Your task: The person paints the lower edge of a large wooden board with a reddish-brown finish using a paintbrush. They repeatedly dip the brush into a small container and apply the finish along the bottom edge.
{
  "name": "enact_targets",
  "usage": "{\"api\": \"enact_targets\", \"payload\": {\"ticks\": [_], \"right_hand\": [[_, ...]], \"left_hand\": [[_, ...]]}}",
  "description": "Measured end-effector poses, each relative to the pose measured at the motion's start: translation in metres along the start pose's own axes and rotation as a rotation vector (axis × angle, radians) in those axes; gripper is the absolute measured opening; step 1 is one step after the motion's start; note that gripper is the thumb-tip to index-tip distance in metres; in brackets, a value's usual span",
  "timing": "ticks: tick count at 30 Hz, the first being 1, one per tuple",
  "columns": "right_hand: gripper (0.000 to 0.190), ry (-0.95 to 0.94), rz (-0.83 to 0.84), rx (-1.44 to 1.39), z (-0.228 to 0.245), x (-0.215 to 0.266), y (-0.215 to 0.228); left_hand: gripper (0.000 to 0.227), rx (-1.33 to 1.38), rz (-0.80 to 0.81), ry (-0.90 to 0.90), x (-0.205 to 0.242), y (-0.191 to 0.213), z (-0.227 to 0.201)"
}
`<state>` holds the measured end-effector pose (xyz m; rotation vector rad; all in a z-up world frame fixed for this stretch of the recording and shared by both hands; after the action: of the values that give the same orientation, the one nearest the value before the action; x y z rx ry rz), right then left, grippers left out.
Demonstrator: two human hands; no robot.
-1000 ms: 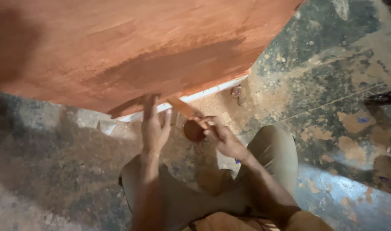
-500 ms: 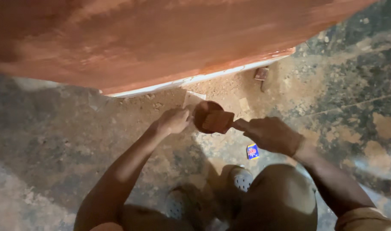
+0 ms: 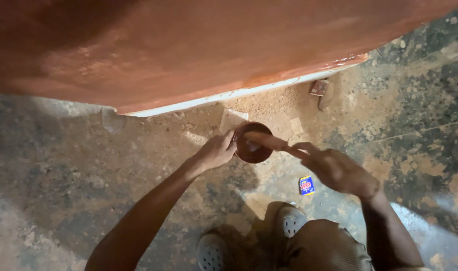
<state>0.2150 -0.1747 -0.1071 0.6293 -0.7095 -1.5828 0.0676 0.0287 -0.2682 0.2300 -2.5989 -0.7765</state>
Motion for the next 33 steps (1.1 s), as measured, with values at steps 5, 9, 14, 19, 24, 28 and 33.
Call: {"api": "enact_targets", "payload": {"ticks": [5,9,14,19,24,28,33], "right_hand": [[0.042,-0.485,-0.134,-0.795,-0.052,0.049,-0.003],[0.045,-0.641,-0.296,-0.813,-0.077,0.047,-0.017],[0.042,-0.570,-0.285,-0.712,-0.093,0.005,-0.056],[0.041,-0.683,-0.653,-0.764,-0.152,0.035,-0.041],[0.040,-0.676,-1.002,-0.914,-0.183,0.078,-0.020],[0.033,-0.964,-0.899,-0.695,-0.168,0.049,-0.059],[0.045,0.067,-0.533,-0.640,-0.044,-0.047,-0.106]], "left_hand": [[0.046,-0.092,-0.130,-0.077,-0.005,-0.001,-0.003],[0.043,-0.160,-0.154,-0.002,0.000,-0.009,-0.002],[0.045,-0.017,-0.180,-0.083,0.038,-0.033,-0.016],[0.029,-0.098,0.076,-0.027,0.078,-0.083,-0.014],[0.053,-0.019,0.112,-0.075,0.094,-0.088,-0.031],[0.050,-0.075,0.233,0.055,0.091,-0.086,-0.029],[0.041,0.027,-0.100,0.131,0.071,-0.018,-0.012]]}}
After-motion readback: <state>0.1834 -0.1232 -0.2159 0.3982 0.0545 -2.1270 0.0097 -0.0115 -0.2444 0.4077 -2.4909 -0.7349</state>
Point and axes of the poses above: each hand's wrist, its own x-axis away from the middle knuckle, its own y-axis out of the back of the hand, z = x × y, the point moved 9 cm from there along -x, towards the middle knuckle, and after that the axes turned 5 degrees about -z, right-handed, at the moved point
